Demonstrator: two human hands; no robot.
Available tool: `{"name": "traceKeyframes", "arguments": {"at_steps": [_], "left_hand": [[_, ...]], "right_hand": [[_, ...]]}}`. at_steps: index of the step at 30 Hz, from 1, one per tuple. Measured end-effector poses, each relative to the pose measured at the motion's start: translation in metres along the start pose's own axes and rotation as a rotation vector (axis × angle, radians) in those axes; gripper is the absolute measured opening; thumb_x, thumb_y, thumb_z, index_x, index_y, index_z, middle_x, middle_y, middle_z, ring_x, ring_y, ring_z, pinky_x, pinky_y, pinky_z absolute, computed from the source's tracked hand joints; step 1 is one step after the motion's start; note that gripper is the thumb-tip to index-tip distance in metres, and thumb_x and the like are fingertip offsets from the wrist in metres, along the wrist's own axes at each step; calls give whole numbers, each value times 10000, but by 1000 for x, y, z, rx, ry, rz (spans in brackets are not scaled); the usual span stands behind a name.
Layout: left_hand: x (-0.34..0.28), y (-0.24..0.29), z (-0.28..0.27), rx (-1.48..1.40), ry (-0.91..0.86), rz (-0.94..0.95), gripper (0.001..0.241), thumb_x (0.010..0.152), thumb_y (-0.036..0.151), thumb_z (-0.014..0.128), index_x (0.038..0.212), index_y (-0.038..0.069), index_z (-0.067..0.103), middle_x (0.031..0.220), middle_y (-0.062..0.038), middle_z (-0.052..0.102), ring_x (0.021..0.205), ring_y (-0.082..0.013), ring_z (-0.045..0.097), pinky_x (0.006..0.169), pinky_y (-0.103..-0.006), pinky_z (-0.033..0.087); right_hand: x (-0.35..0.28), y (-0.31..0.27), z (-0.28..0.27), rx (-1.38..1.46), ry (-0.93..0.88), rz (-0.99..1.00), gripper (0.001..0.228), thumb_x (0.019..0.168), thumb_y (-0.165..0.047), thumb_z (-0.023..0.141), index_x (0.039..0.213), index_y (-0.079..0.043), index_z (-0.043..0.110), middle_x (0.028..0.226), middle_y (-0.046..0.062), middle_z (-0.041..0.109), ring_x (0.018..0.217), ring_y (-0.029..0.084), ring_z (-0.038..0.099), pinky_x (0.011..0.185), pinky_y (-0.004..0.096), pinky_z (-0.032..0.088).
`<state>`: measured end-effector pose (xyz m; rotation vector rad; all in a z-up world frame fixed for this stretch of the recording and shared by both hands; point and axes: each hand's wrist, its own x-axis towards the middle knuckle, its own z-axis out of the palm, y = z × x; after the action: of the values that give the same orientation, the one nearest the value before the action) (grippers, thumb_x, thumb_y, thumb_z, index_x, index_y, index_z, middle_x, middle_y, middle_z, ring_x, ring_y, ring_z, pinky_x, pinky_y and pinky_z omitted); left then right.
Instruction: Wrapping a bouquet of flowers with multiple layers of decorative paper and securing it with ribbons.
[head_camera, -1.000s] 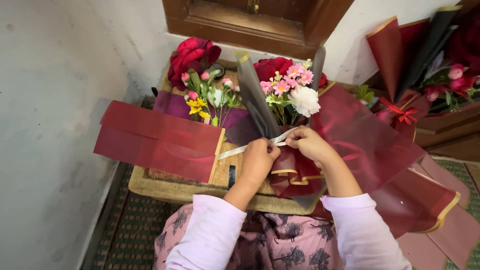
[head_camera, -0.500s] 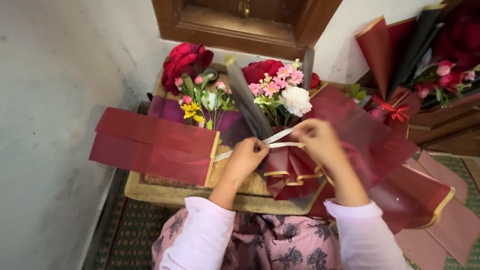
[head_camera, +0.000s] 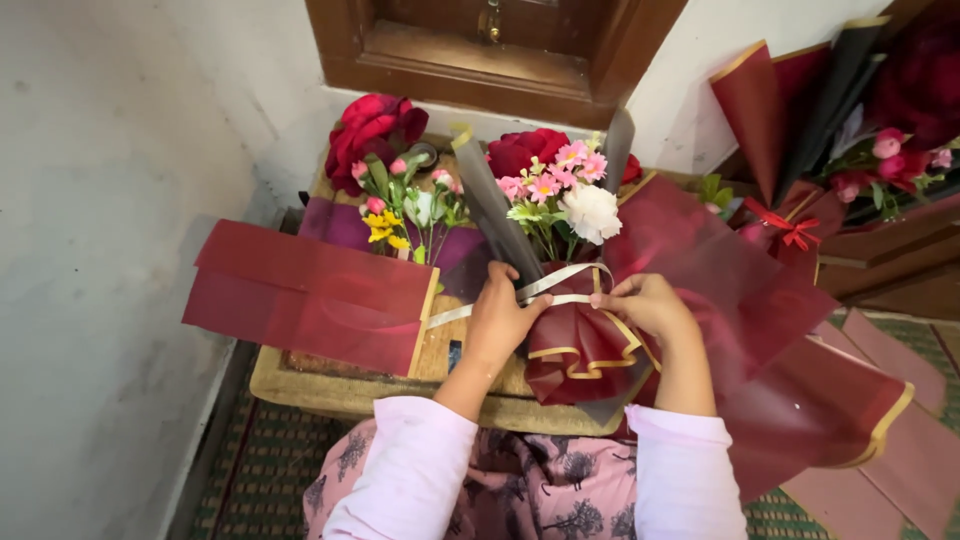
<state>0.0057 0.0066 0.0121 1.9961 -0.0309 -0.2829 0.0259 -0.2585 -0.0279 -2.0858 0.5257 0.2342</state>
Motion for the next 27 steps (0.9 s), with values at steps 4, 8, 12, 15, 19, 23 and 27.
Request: {"name": "traceKeyframes", "arguments": {"at_steps": [4,8,12,15,19,23,27], "left_hand": [[7,-13,8,9,-16,-21,578,853,377,777,1167,101,377,1265,-285,612,1214,-453,618,1048,-533,486],[15,-26,16,53,19,-4,652,822,437,788,1185,82,379,1255,-286,619,1209,-440,626,1040,-519,492],[2,-15,8,266,45,-97,949,797,751,654,1185,-97,479,1098,-330,691,1106,-425,691,954,-496,551],[-1,-13,-2,219,-28,-71,771,807,668,679,919,-92,752,969,-292,745,1051,-425,707,869,-496,581],[9,-12,-1,221,-85,-75,825,811,694,650,1011,-101,735,1045,-308,728,1115,-415,686,946,-495,558],[21,-8,-4,-3,-147,-5,782,786,580,745,1187,-75,602,1077,-287,691,919,-379,690,878,-467,568],[30,-7,-16,-238,-54,245,792,744,346,878,1391,64,518,1284,-243,648,1183,-438,641,997,-486,553]], "right_hand": [[29,27,5,-285,49,19,443,673,-366,922,925,-28,787,850,181,755,826,307,739,660,403,558],[48,42,5,-331,28,66,486,655,-438,909,975,-87,807,906,140,782,878,275,744,707,377,567],[1,27,9,25,66,32,447,713,-351,892,975,-5,788,831,181,749,729,267,697,584,344,544],[-23,15,5,270,-77,116,570,794,-287,862,1204,77,705,1019,257,734,837,326,711,664,419,602],[-40,-10,3,391,-113,157,722,800,-220,865,1373,95,559,1169,264,683,961,345,708,733,450,607],[-40,-17,9,453,-123,-31,714,796,-185,860,1382,75,546,1207,227,658,1067,355,668,785,486,596],[-41,-21,19,567,-87,-244,875,725,-22,877,1470,-11,419,1250,160,664,1092,294,673,742,469,625]]}}
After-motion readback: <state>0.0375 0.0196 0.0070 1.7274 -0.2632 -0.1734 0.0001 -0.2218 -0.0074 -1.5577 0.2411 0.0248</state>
